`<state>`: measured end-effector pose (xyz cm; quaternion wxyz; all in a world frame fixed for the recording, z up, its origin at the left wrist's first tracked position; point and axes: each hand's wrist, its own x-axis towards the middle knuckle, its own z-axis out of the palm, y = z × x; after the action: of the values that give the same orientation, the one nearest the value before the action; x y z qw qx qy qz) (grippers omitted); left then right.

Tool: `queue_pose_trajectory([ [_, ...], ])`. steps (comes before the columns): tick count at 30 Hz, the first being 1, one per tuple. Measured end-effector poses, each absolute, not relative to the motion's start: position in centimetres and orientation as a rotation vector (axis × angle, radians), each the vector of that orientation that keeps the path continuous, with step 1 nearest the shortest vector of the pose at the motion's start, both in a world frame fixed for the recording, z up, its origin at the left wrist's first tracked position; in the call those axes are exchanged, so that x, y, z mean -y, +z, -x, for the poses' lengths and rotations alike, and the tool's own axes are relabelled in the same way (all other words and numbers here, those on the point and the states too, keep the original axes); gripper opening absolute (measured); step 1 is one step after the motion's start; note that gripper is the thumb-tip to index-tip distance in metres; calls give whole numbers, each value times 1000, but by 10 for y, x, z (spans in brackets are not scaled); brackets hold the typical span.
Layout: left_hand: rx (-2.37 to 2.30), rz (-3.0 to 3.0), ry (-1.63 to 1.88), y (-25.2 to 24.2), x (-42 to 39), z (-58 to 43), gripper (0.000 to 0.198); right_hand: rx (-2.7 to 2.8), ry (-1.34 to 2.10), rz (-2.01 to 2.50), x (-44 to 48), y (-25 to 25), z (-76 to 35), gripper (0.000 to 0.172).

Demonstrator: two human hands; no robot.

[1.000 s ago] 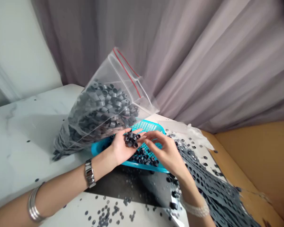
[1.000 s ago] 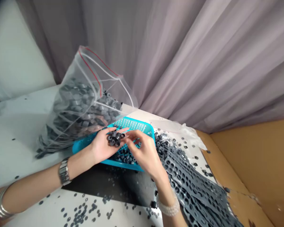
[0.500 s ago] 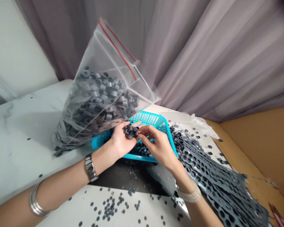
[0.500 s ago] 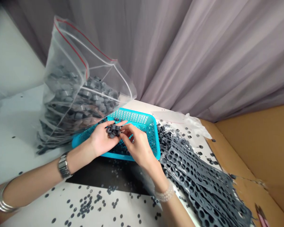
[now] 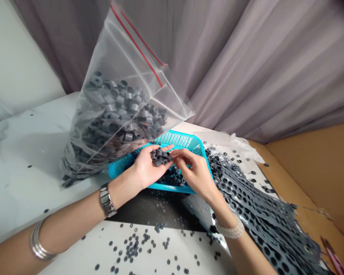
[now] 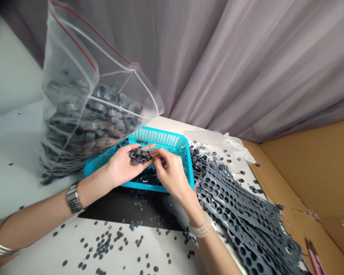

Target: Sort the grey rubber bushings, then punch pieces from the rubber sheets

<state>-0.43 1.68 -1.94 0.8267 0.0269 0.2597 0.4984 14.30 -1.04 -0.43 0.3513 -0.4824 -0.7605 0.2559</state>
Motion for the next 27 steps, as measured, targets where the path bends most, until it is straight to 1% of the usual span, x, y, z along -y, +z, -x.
queue_pose_trajectory([
  [5,-542,-71,1038,-20,-16,5,30,2041,639,1283,10,3,-147,20],
  [13,-493,-107,970,-12,-14,8,37,2166,454,1217,12,8,-146,18],
  [16,-491,-90,980,-10,-13,7,37,2084,500,1214,11,6,-146,13],
  [18,-509,-68,1003,-9,-12,6,37,1900,716,1209,9,4,-148,12],
  [21,-538,-42,1029,-7,-11,5,39,1453,1289,1095,5,2,-153,16],
  [23,-533,-47,1028,-4,-10,4,42,1188,1573,997,3,1,-156,17],
  [25,-514,-62,1021,-3,-9,4,44,1041,1693,940,3,2,-157,16],
  [27,-488,-77,1013,-2,-8,4,45,978,1725,918,3,3,-157,16],
])
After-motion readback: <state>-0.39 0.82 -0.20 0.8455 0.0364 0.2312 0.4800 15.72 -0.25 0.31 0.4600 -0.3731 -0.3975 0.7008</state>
